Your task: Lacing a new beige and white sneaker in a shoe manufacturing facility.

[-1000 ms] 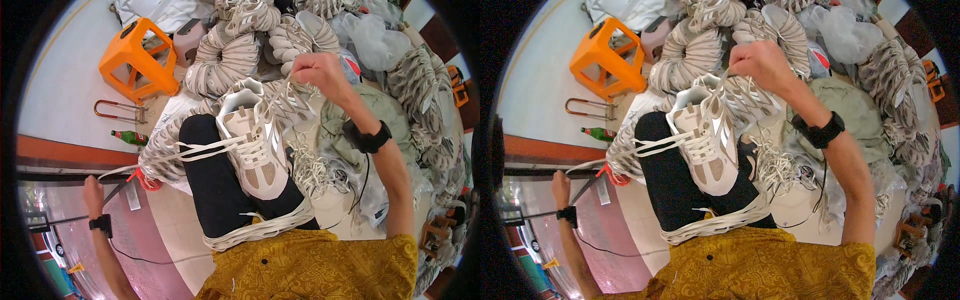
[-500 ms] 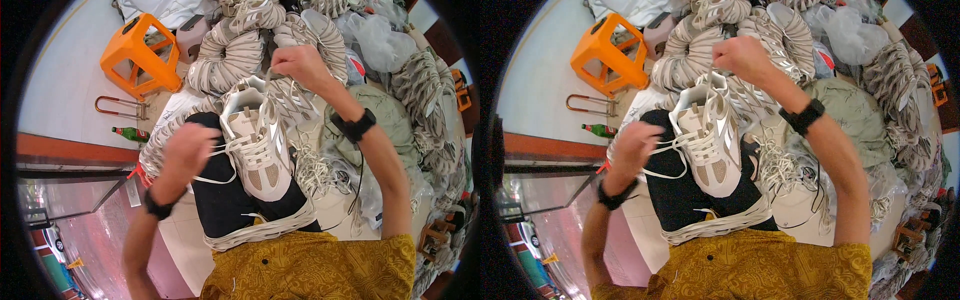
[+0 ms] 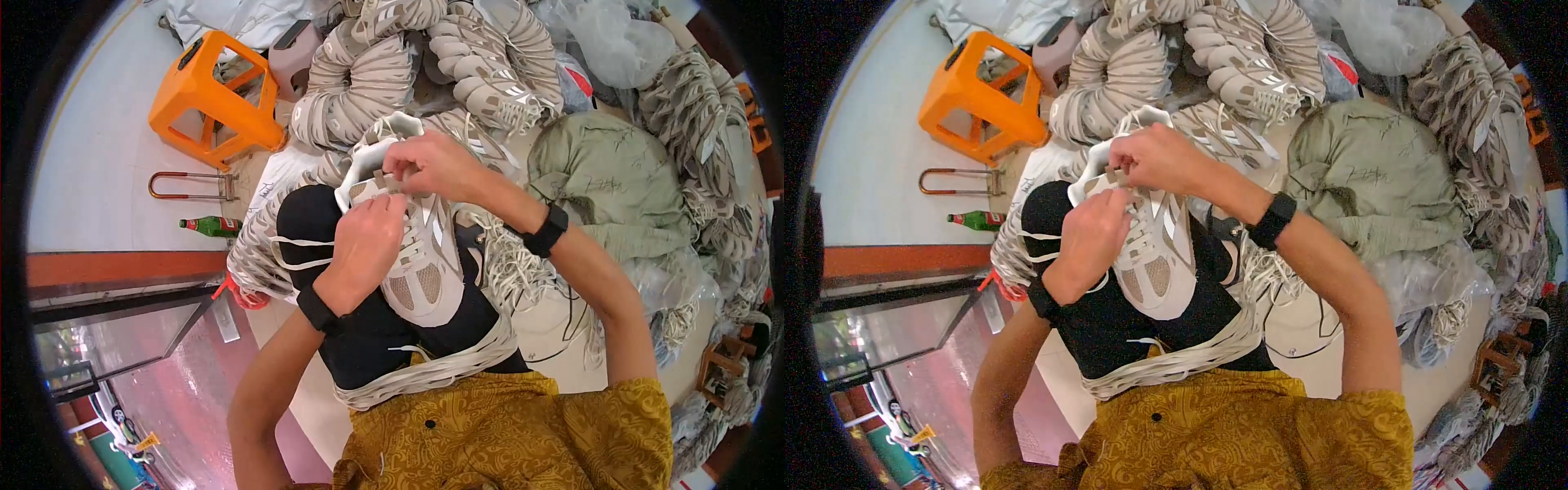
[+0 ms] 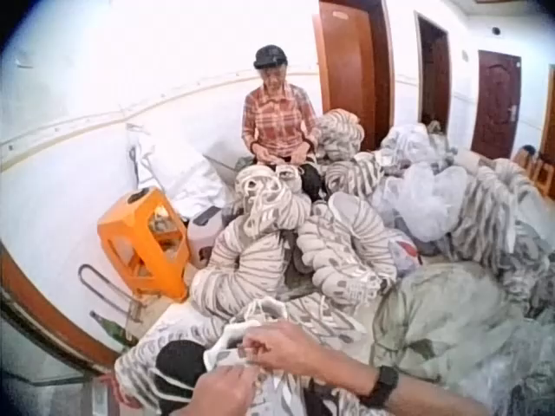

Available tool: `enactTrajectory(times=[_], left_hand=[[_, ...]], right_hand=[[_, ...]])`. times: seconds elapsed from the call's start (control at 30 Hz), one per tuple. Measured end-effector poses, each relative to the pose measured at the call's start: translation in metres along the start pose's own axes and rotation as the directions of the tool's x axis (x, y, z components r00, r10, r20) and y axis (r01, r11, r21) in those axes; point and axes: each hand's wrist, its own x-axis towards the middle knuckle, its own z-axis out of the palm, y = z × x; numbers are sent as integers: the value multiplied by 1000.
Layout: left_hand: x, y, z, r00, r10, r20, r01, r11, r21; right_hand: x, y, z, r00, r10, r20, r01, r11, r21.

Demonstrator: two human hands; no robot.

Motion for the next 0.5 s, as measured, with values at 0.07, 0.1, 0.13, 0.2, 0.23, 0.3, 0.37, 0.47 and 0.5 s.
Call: enactTrajectory(times=[0.07, 0.1, 0.13, 0.2, 0.23, 0.3, 0.37, 0.47, 0.5], left_hand=[[1, 1, 0, 996, 37, 78, -43, 996, 74], [2, 0, 0, 996, 62, 61, -66, 995, 70], [3, 0, -1, 997, 64, 45, -67, 996, 57], [4, -2, -2, 997, 65, 37, -66, 997, 42], [4, -3, -4, 998, 57, -4, -57, 998, -40], [3, -5, -5, 998, 48, -45, -53, 992, -117], [1, -5, -5, 999, 9, -46, -14, 994, -111], [-2, -4, -3, 998, 14, -68, -19, 998, -68], [-2, -4, -2, 997, 9, -73, -14, 998, -66]], right_hand=[[-9, 2, -6, 1000, -7, -25, 6, 1000, -25], [-14, 3, -9, 999, -27, -29, 26, 999, -27], [-19, 4, -11, 1000, -1, -20, 0, 999, -51], [-26, 6, -13, 998, 37, -55, -33, 998, 57], [-28, 7, -13, 991, 118, -62, -109, 985, 135], [-29, 8, -13, 995, 44, -89, -36, 996, 87], [-26, 8, -12, 994, -27, -102, 30, 999, 31], [-20, 8, -10, 987, -136, -89, 136, 991, -5], [-17, 7, -9, 989, -122, -79, 121, 993, -12]])
